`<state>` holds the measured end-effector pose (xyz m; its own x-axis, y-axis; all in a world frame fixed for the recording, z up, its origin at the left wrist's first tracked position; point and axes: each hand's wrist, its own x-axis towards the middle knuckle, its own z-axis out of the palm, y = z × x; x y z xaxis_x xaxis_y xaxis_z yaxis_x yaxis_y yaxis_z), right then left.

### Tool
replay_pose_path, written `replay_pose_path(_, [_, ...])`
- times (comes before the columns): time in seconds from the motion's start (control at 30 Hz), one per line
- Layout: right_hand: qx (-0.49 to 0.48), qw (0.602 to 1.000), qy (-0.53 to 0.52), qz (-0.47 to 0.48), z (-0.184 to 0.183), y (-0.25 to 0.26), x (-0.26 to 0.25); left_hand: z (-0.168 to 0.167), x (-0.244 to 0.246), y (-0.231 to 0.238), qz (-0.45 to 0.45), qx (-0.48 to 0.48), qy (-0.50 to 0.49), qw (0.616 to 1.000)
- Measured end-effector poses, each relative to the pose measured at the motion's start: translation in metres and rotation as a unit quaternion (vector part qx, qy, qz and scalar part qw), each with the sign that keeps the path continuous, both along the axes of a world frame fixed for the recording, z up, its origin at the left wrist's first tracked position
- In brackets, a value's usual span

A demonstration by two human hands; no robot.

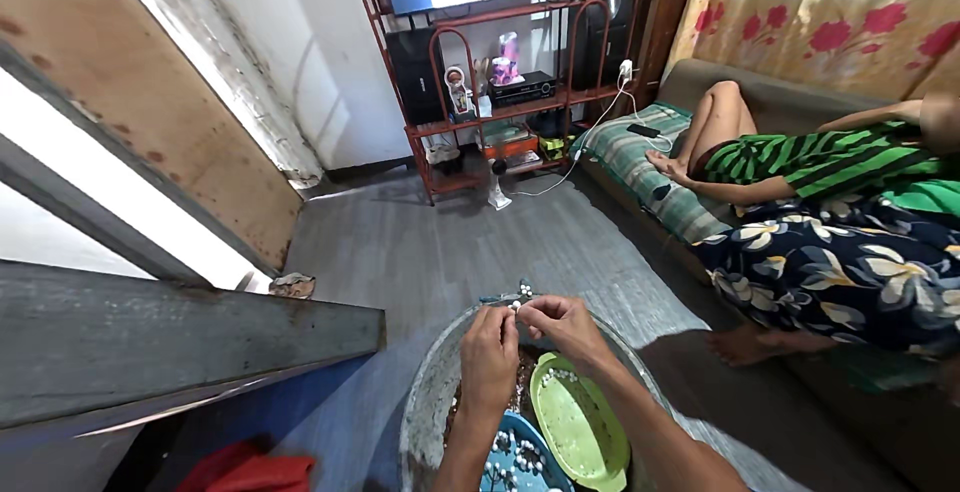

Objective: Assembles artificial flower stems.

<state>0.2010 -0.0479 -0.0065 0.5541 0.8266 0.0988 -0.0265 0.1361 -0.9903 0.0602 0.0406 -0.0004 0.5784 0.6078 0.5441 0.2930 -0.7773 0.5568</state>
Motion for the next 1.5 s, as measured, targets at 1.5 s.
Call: replay_pose_path(1.5, [-0.048, 0.998, 0.006, 0.03, -0.0053, -0.0005, 0.0014, -0.0021, -0.0003, -0.001, -0.002, 0.0, 0.047, 0.999])
